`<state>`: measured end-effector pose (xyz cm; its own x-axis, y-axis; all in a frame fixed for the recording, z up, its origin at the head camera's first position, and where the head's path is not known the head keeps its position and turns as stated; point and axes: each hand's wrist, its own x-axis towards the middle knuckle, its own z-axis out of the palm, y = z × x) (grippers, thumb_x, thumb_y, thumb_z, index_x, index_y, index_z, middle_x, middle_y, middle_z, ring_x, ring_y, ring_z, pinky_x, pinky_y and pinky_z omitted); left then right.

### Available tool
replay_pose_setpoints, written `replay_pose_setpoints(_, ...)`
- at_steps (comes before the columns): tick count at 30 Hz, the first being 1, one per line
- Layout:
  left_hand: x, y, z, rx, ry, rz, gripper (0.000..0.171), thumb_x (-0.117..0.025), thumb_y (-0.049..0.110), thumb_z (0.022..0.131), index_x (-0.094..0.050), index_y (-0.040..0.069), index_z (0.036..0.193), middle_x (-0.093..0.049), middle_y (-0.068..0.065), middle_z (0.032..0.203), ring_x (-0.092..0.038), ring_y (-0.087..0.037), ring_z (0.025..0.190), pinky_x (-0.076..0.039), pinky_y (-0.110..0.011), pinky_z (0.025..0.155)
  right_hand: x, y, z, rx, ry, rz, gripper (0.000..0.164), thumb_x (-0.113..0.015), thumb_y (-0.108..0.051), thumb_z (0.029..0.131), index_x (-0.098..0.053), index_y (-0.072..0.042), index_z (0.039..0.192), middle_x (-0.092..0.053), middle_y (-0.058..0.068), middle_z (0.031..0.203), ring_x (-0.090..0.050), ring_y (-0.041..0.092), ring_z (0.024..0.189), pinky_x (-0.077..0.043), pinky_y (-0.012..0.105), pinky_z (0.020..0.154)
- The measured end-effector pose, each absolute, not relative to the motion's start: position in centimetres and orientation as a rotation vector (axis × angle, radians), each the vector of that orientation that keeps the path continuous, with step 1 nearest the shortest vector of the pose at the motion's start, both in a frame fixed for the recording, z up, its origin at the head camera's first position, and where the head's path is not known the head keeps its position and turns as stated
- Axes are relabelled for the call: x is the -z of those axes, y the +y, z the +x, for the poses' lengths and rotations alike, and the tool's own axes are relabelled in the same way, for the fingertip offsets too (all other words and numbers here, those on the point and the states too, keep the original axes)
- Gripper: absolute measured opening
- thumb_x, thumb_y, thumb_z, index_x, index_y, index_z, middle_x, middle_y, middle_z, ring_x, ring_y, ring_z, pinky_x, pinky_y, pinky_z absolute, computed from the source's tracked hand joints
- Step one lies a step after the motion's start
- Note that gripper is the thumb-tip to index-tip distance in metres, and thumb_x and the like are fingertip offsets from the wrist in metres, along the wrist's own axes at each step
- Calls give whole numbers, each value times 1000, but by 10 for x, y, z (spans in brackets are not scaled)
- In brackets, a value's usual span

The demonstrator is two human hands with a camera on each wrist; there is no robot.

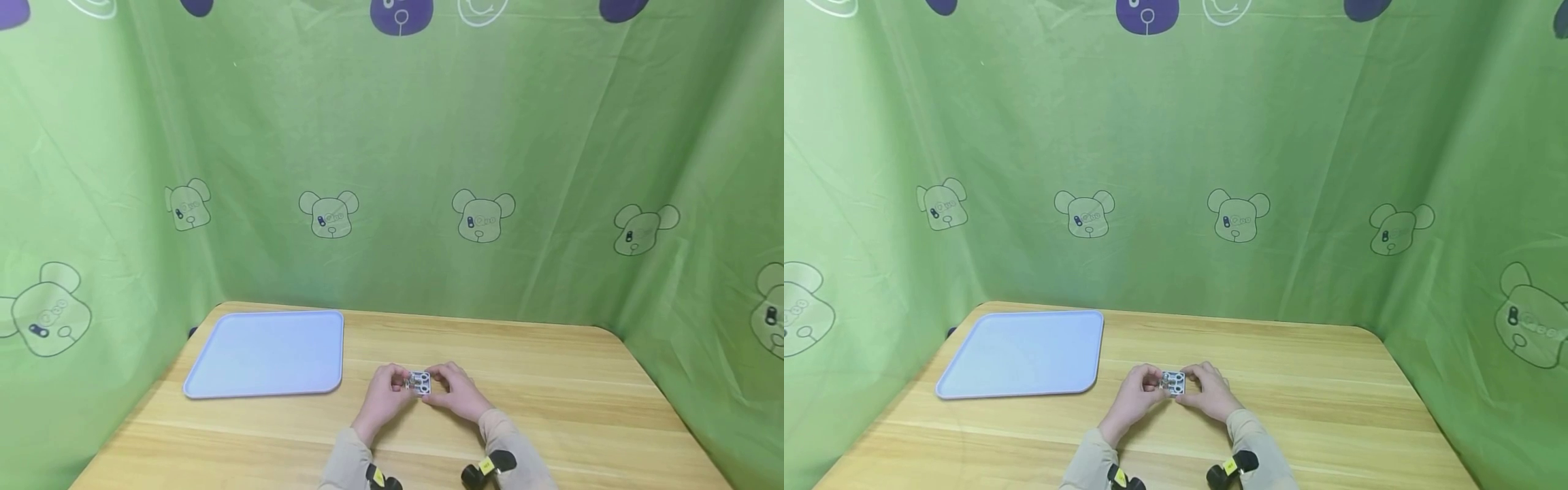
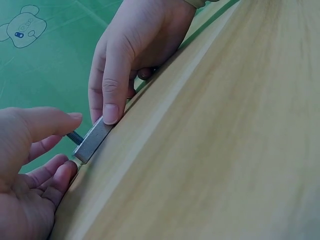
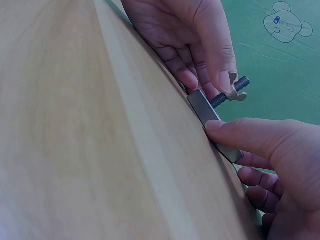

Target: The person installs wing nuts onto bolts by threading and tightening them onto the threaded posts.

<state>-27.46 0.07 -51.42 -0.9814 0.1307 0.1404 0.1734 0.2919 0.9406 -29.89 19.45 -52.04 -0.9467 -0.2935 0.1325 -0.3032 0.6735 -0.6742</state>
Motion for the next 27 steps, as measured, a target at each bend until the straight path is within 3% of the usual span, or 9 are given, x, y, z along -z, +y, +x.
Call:
replay_pose_setpoints(13, 517, 1, -276, 1754, -2512, -336, 19, -72, 12, 84, -66, 3, 100, -58, -13, 102, -54, -17, 92, -46, -21, 77, 520, 194, -298, -1143, -2856, 511, 53, -82, -31, 73, -64, -9, 117, -56, 2, 101, -45, 14, 88, -39, 25, 77)
replay_pose_setpoints(22, 519, 1, -277, 1692, -2537, -367, 21, -68, 13, 88, -68, 3, 106, -60, -11, 105, -57, -16, 94, -51, -26, 82, 518, 194, -298, -1137, -2859, 505, 54, -82, -31, 73, -64, -9, 118, -55, 2, 99, -44, 13, 87, -37, 25, 76)
replay_pose_setpoints(27, 517, 2, -277, 1742, -2523, -343, 25, -67, 10, 88, -64, 2, 112, -60, -12, 106, -56, -15, 93, -50, -24, 80, 518, 193, -298, -1133, -2864, 501, 54, -82, -32, 73, -64, -9, 118, -55, 1, 99, -44, 13, 86, -37, 26, 76)
